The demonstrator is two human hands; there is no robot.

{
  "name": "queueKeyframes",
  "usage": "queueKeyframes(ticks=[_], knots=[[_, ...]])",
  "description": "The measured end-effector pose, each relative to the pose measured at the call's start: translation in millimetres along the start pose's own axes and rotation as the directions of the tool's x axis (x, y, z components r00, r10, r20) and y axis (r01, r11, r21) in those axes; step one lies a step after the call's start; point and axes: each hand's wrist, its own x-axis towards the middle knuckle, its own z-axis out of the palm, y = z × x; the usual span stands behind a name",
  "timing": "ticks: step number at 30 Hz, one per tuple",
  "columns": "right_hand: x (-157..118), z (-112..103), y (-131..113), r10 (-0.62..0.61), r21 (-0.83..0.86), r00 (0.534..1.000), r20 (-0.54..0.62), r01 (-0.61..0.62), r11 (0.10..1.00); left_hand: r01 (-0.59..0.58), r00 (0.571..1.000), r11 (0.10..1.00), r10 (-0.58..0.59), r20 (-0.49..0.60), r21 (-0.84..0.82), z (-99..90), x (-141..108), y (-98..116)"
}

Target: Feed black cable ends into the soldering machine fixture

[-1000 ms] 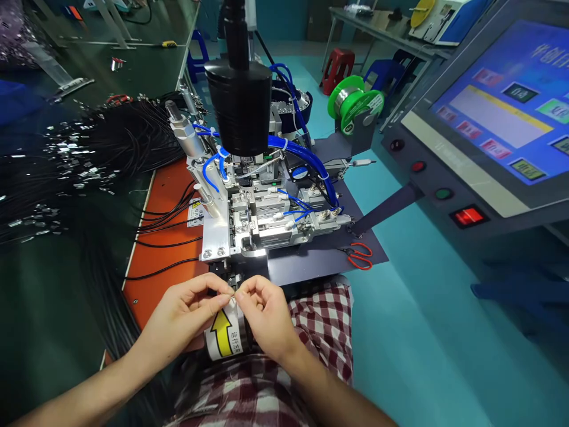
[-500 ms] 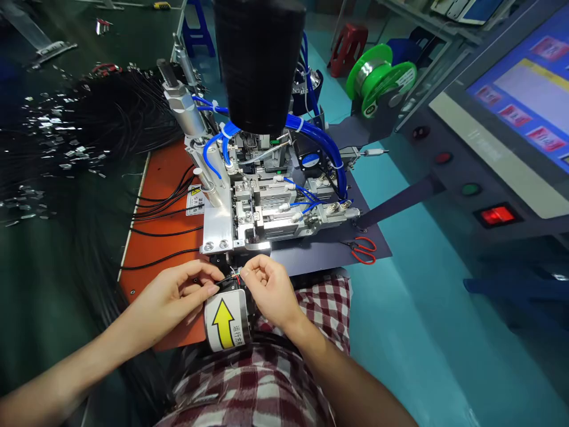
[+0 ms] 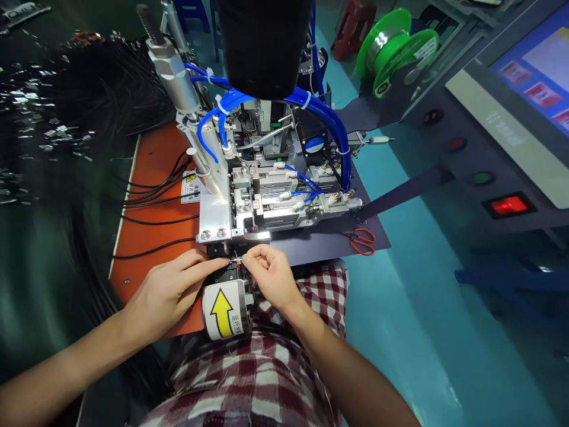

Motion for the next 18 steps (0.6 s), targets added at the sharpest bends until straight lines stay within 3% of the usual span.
queueKeyframes(ticks=[18], knots=[[0.7, -1.2, 2.4, 0.005, -0.032, 1.0, 0.01, -0.005, 0.999, 0.01, 1.0, 1.0, -0.01, 0.017, 0.014, -0.3, 0.4, -0.1]])
